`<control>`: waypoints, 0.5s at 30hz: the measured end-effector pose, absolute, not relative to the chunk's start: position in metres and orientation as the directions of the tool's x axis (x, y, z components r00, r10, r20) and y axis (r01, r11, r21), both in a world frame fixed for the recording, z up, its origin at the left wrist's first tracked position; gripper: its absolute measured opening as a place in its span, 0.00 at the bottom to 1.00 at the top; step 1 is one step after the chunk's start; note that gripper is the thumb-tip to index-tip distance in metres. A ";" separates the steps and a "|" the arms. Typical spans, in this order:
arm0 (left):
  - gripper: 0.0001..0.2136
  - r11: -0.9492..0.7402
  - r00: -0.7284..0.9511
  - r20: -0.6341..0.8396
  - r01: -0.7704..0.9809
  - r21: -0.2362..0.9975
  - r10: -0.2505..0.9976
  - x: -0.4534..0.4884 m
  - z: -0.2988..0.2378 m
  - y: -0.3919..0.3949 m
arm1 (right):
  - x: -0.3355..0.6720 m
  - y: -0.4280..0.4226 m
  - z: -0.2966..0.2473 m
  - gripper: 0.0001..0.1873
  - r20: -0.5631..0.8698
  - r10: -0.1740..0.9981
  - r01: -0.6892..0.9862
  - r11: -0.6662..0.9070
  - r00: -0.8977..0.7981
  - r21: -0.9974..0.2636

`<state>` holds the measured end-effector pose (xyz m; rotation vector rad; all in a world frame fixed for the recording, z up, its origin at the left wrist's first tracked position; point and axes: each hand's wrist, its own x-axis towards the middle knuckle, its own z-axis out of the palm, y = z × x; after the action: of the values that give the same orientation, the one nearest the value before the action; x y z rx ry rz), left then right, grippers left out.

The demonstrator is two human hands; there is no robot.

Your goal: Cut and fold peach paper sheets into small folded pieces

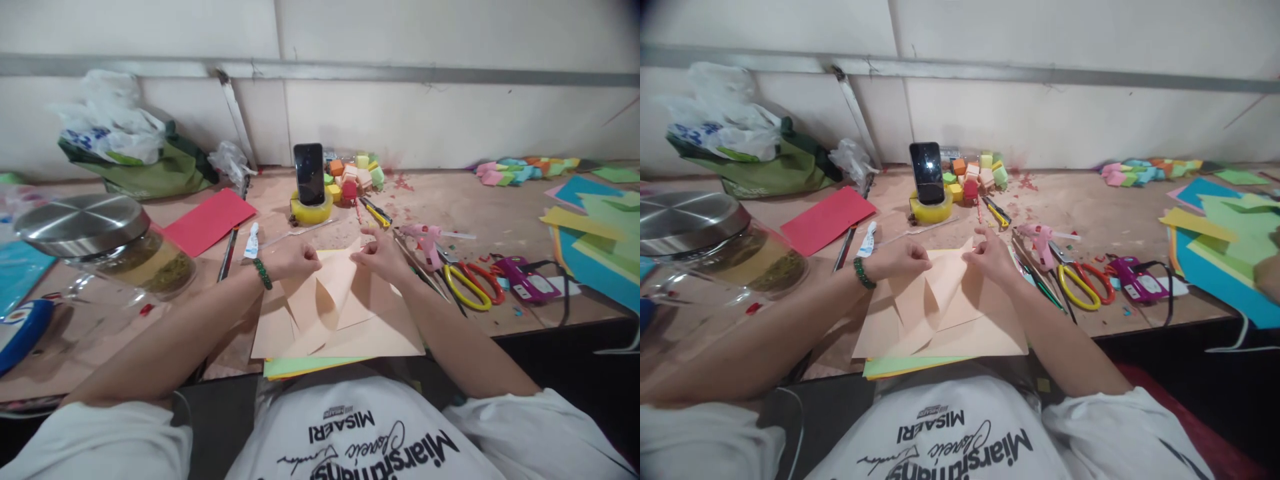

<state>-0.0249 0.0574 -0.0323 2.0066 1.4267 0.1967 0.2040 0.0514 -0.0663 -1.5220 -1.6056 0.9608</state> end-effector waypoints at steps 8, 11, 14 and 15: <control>0.08 -0.349 0.417 -0.210 0.890 0.294 0.884 -0.010 -0.031 0.050 | 0.193 0.044 -0.064 0.38 -0.081 0.993 0.839 0.033 -0.092 -0.544; 0.07 -0.398 0.435 -0.200 0.895 0.203 0.878 -0.007 -0.027 0.043 | 0.192 0.041 -0.056 0.40 -0.135 0.990 0.900 -0.020 -0.043 -0.436; 0.11 -0.524 0.532 -0.067 0.845 0.109 0.844 -0.001 -0.029 0.042 | 0.193 0.040 -0.052 0.41 -0.156 0.987 0.926 -0.031 -0.030 -0.376; 0.13 -0.606 0.611 -0.019 0.788 0.109 0.791 0.001 -0.030 0.043 | 0.193 0.040 -0.051 0.40 -0.161 0.986 0.930 -0.020 -0.042 -0.366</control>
<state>0.0009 0.0429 -0.0304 2.7232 1.3392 0.0467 0.1932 0.0396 -0.0509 -2.0671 -2.0907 0.5729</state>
